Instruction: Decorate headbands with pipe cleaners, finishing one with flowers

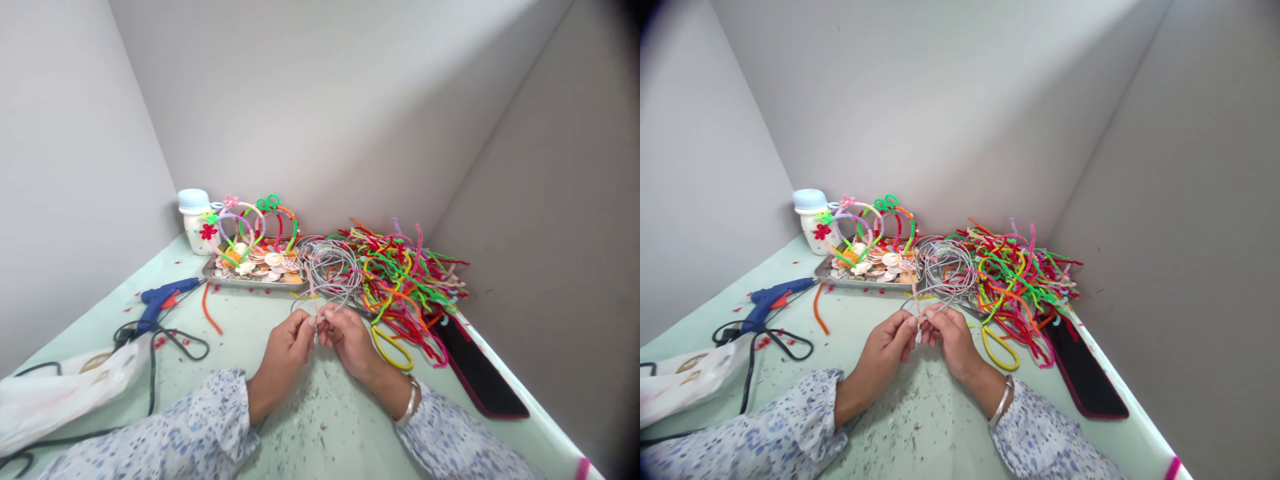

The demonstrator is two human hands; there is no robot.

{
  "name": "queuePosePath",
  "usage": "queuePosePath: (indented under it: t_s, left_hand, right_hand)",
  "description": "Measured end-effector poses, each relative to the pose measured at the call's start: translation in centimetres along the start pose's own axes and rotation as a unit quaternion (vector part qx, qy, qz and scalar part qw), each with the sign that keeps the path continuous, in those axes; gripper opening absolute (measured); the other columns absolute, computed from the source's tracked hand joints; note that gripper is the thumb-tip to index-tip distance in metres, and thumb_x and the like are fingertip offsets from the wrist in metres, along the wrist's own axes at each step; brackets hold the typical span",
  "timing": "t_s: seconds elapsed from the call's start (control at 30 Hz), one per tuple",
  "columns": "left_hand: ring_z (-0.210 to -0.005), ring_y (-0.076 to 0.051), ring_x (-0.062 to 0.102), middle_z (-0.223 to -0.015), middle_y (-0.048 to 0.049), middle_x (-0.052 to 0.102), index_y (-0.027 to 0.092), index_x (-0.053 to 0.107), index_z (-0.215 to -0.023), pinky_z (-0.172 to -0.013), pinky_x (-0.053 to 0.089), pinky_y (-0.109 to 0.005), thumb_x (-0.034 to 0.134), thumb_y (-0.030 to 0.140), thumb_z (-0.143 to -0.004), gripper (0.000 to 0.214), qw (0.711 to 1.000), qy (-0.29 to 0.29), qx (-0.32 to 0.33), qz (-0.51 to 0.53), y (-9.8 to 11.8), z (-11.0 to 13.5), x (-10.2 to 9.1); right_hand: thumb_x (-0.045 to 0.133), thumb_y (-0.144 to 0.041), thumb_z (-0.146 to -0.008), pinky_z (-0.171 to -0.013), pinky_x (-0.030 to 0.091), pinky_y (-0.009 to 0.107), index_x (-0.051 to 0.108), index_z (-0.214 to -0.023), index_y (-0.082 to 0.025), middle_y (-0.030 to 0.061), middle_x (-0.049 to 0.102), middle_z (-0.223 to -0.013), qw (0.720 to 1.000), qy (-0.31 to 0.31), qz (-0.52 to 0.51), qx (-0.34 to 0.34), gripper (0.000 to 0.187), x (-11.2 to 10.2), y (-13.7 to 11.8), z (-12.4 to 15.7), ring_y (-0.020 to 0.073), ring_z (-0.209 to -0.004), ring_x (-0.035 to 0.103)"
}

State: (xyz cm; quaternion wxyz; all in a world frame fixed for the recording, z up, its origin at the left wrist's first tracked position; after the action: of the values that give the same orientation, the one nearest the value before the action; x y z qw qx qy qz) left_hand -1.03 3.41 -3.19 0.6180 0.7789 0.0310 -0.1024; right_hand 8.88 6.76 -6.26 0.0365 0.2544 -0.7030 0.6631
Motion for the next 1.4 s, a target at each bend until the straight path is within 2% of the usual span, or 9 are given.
queuePosePath:
  t_s: [0.7,0.9,1.4]
  left_hand:
    - [-0.047,-0.01,0.04,-0.053,0.0047,0.045,0.018,0.048,-0.066,-0.048,0.032,-0.022,0.039,0.043,-0.09,0.035,1.0,-0.008,-0.019,0.021,-0.9,0.0,0.3]
    - [-0.046,-0.01,0.04,-0.051,0.0049,0.043,0.018,0.047,-0.064,-0.048,0.032,-0.022,0.039,0.043,-0.09,0.036,1.0,-0.004,-0.022,0.015,-1.1,-0.1,0.0]
    - [-0.045,-0.01,0.039,-0.05,0.005,0.042,0.018,0.047,-0.063,-0.046,0.031,-0.022,0.04,0.044,-0.089,0.037,0.999,-0.007,-0.037,0.028,-1.4,0.0,0.2]
  right_hand:
    - [0.057,-0.03,-0.083,-0.055,0.038,0.025,0.062,-0.075,-0.019,-0.0015,0.058,-0.062,0.999,0.011,0.023,-0.032,0.014,-0.1,-0.9,0.2,0.0119,-0.054,0.051]
    - [0.06,-0.028,-0.079,-0.051,0.036,0.023,0.062,-0.077,-0.018,-0.002,0.058,-0.06,1.0,0.017,0.004,-0.016,0.011,-0.2,-0.6,0.1,0.0112,-0.052,0.051]
    - [0.058,-0.026,-0.08,-0.05,0.036,0.023,0.061,-0.075,-0.018,-0.0018,0.058,-0.059,1.0,-0.009,-0.007,-0.009,0.01,0.5,-0.8,0.1,0.0108,-0.051,0.051]
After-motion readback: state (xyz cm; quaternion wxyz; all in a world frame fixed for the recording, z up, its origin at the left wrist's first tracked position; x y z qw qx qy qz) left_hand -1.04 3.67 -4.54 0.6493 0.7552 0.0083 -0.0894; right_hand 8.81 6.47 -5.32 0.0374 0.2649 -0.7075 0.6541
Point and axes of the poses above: each hand's wrist, its own z-axis away from the middle knuckle, its own x-axis out of the palm, y = z × x, the point moved 9 cm from there along -z, towards the middle knuckle
